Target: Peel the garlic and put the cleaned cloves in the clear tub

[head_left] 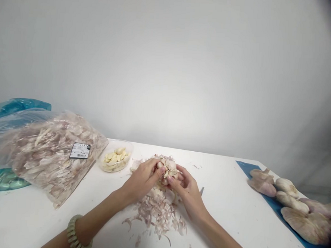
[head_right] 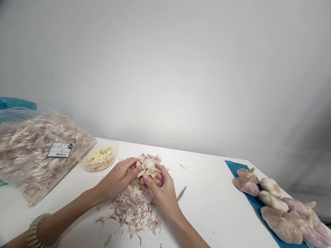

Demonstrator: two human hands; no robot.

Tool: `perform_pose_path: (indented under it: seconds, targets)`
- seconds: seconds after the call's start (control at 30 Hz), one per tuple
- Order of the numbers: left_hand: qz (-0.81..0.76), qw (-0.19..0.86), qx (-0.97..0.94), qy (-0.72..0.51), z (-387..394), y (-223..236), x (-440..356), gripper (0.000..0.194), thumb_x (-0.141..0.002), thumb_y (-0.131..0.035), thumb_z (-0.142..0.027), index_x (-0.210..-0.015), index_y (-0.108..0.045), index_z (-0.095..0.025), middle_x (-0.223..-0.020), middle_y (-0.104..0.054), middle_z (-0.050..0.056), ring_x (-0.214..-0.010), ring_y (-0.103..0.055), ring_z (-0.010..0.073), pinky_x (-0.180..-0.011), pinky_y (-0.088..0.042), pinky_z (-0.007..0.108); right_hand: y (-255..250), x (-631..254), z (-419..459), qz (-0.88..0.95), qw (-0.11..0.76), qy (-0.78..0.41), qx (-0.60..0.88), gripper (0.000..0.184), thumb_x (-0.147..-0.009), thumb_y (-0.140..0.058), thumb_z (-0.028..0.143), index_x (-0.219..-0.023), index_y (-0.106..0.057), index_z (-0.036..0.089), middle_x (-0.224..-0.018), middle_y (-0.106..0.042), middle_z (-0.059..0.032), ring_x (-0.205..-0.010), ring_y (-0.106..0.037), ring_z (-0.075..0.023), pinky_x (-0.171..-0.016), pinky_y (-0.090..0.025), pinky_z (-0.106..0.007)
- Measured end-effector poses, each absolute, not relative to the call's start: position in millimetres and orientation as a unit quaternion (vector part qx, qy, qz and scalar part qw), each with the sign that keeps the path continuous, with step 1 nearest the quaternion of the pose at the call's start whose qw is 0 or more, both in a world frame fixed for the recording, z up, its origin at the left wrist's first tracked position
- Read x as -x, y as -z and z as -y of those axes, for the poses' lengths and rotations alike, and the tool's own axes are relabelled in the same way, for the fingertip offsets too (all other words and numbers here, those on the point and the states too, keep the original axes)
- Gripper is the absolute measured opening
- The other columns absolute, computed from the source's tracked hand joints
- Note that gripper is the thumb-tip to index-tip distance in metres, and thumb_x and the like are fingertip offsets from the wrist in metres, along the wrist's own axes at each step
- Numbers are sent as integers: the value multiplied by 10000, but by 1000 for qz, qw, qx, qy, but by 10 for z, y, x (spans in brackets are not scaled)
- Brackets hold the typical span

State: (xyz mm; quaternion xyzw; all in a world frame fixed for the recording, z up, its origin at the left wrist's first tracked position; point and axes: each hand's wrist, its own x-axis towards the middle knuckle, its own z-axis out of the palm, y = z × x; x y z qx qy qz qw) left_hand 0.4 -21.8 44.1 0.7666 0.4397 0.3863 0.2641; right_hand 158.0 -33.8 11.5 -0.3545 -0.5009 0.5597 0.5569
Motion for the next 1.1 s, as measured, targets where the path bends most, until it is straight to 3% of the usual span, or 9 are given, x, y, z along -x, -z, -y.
perform_pose_path:
  seconds: [0.17, 0.33, 0.47, 0.67, 0.9, 1.0, 1.1]
  targets:
    - [-427, 280, -763, -396, 221, -453, 0, 320, -893, -379, -438, -940, -600, -211, -933, -624, 44, -896, -543, 205, -788, -401, 300, -155, -1576, 353, 554, 543, -526, 348, 468, -746, -652, 454, -1140, -588, 210, -994, -672, -78, -824, -626, -208, -759, -488, -342]
    - [-422, 335, -719, -439, 242, -511, 16, 362, -893, -393, -424, -1068, -632, -216, -1078, -642, 61, -976, -566, 219, -861, -426, 313, -133, -1583, 338, 551, 552, -518, 350, 532, -769, -605, 502, -1213, -560, 212, -1078, -639, -84, -877, -585, -225, -776, -461, -346]
    - [-420, 374, -691, -454, 213, -500, 39, 345, -850, -490, -411, -1100, -637, -225, -1148, -630, 65, -1021, -573, 216, -895, -452, 317, -123, -1600, 336, 558, 541, -518, 357, 543, -786, -583, 510, -1247, -537, 227, -1003, -647, -69, -816, -570, -216, -735, -450, -331]
    - [-421, 404, -695, -421, 157, -486, 79, 368, -798, -570, -422, -1090, -646, -211, -1105, -663, 78, -989, -615, 212, -866, -492, 317, -113, -1635, 331, 550, 547, -499, 387, 515, -793, -571, 513, -1232, -545, 245, -942, -637, -60, -752, -546, -200, -659, -430, -305]
    - [-435, 469, -662, -390, 139, -527, 112, 400, -690, -704, -419, -1001, -666, -171, -955, -704, 88, -942, -641, 228, -862, -492, 351, -126, -1666, 338, 582, 536, -452, 413, 452, -808, -558, 488, -1159, -577, 203, -778, -603, -29, -701, -523, -189, -685, -437, -320]
    - [-432, 525, -618, -394, 138, -526, 110, 407, -688, -716, -413, -999, -660, -155, -944, -707, 100, -932, -644, 228, -885, -485, 369, -144, -1678, 339, 585, 541, -438, 417, 435, -811, -551, 490, -1128, -591, 194, -844, -623, -48, -833, -551, -228, -760, -434, -341]
    - [-397, 594, -550, -433, 137, -531, 110, 381, -766, -647, -416, -1028, -648, -139, -1071, -674, 121, -1027, -611, 218, -957, -458, 349, -157, -1678, 336, 576, 550, -437, 417, 418, -821, -533, 492, -1113, -595, 199, -959, -636, -67, -896, -551, -241, -799, -426, -352]
